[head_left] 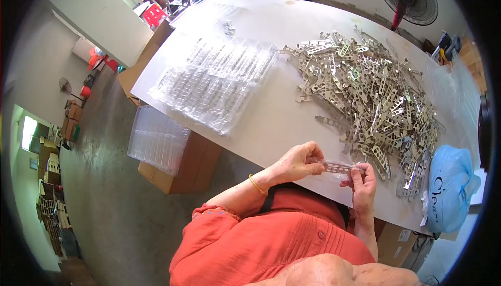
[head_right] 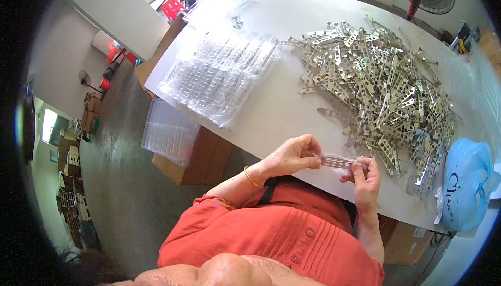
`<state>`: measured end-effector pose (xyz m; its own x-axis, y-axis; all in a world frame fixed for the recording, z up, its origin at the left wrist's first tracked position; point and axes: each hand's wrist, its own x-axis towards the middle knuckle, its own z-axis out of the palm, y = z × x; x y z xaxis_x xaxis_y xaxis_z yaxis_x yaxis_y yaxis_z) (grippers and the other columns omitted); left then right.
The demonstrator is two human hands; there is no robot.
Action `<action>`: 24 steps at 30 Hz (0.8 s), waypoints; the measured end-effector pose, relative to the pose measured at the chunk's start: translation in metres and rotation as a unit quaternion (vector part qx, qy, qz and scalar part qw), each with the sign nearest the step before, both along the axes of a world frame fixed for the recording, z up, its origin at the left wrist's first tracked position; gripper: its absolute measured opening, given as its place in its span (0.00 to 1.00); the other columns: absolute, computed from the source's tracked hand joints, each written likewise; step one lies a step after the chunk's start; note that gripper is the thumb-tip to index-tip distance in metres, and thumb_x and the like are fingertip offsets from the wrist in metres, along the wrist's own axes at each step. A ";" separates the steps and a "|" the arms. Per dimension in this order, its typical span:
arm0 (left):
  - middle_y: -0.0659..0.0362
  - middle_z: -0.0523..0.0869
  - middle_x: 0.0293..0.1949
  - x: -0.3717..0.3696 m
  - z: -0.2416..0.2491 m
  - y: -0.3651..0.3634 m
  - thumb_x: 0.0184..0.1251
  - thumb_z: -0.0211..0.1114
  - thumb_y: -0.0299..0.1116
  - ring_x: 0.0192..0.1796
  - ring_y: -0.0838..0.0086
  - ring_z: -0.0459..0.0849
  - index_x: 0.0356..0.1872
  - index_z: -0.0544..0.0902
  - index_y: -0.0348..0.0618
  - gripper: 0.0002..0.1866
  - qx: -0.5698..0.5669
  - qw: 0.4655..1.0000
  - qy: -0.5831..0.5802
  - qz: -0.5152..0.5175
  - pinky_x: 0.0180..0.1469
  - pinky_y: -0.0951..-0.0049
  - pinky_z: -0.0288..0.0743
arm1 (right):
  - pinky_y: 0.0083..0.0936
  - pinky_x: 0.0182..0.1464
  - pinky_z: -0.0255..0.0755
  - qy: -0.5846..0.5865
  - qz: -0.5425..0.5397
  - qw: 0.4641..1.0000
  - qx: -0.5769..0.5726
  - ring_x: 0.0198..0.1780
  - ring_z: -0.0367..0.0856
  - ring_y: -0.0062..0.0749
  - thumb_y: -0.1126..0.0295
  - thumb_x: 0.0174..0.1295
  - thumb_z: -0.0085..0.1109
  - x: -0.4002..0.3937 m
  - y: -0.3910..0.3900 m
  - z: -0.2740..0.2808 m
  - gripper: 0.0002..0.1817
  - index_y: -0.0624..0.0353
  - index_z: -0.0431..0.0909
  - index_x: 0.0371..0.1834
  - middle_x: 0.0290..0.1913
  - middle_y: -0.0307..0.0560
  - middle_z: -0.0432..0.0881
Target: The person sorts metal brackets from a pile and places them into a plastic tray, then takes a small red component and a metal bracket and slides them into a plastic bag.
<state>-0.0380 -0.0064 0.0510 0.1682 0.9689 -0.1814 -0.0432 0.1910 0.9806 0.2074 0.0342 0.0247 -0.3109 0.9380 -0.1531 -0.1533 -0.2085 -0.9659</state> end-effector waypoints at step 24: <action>0.57 0.84 0.31 -0.023 -0.003 -0.020 0.66 0.65 0.19 0.36 0.77 0.84 0.36 0.78 0.35 0.04 0.127 0.985 0.072 0.091 0.39 0.76 0.79 | 0.19 0.23 0.67 -0.111 0.178 0.978 0.023 0.21 0.75 0.18 0.65 0.74 0.59 -0.018 -0.012 0.020 0.08 0.59 0.77 0.43 0.27 0.39 0.82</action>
